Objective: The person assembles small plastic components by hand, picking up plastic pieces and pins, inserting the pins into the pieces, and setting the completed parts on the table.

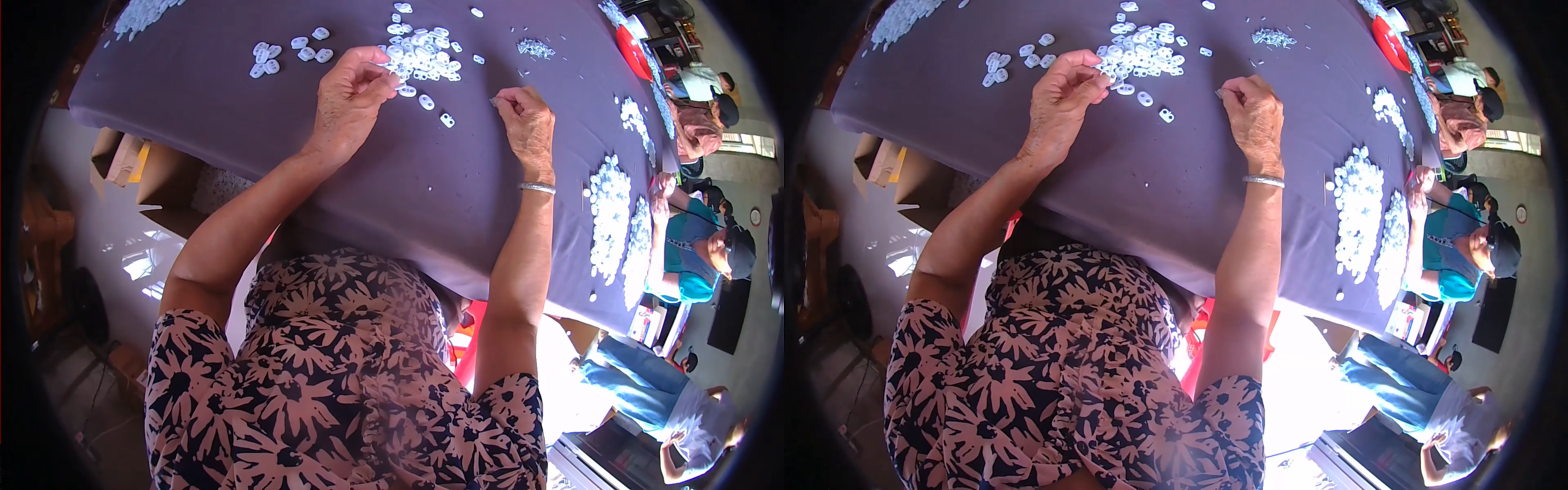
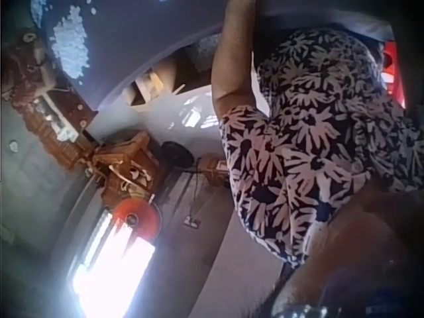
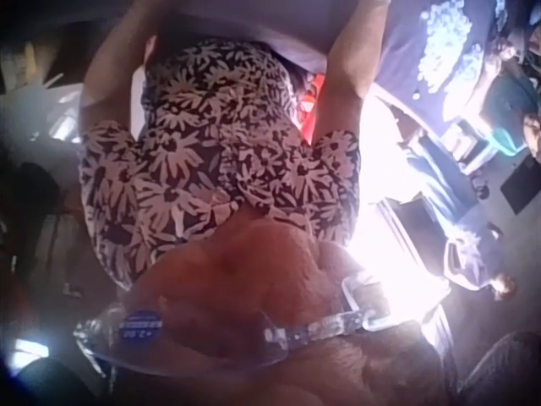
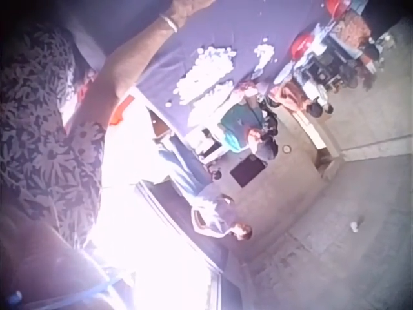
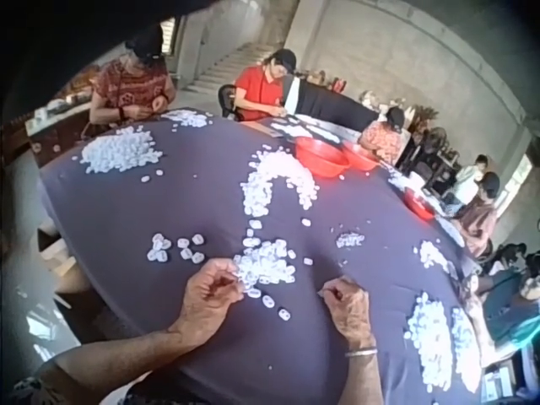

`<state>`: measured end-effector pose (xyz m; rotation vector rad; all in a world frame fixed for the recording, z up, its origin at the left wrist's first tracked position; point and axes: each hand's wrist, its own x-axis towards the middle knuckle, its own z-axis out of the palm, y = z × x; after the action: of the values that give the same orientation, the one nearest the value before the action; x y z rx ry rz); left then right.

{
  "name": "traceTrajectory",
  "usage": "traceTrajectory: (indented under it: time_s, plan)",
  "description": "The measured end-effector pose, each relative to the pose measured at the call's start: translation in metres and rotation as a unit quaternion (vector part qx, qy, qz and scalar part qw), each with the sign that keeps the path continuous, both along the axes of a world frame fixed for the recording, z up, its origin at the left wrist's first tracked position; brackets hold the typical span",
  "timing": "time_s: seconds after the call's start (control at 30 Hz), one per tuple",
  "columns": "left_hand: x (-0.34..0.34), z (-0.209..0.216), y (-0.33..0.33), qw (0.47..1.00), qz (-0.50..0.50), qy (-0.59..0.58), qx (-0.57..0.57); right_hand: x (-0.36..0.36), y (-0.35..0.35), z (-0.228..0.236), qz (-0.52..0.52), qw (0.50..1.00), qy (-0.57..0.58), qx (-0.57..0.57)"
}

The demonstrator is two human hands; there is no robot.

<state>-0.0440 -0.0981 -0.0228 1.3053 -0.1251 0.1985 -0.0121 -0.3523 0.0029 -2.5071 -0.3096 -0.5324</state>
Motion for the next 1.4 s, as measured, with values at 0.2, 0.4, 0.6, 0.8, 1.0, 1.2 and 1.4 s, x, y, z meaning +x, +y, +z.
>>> traceTrajectory:
  time_s: [0.2, 0.4, 0.6, 0.8, 1.0, 1.2, 1.4]
  plan:
    - [-0.001, 0.001, 0.000, 1.000, -0.004, 0.003, 0.000, 0.003, 0.000, -0.001, -0.008, 1.000, -0.009, -0.023]
    - [-0.002, 0.001, 0.001, 1.000, -0.002, 0.005, 0.006, 0.000, 0.006, 0.002, -0.007, 1.000, 0.004, -0.023]
    - [0.000, 0.001, -0.002, 1.000, -0.004, -0.011, 0.009, -0.002, 0.000, 0.000, 0.018, 0.995, 0.030, 0.095]
    - [-0.001, 0.002, 0.000, 1.000, 0.007, -0.004, 0.012, -0.025, 0.013, 0.031, 0.174, 0.929, 0.244, 0.216]
    - [0.000, 0.004, -0.002, 0.999, 0.009, -0.023, 0.021, -0.033, 0.039, 0.036, 0.200, 0.930, 0.308, 0.021]
    - [-0.003, 0.004, -0.003, 0.999, -0.036, -0.037, -0.019, -0.036, 0.041, 0.036, 0.175, 0.940, 0.292, -0.007]
    - [-0.010, 0.011, -0.009, 0.995, -0.093, -0.018, -0.023, -0.038, 0.052, 0.037, 0.103, 0.918, 0.249, 0.290]
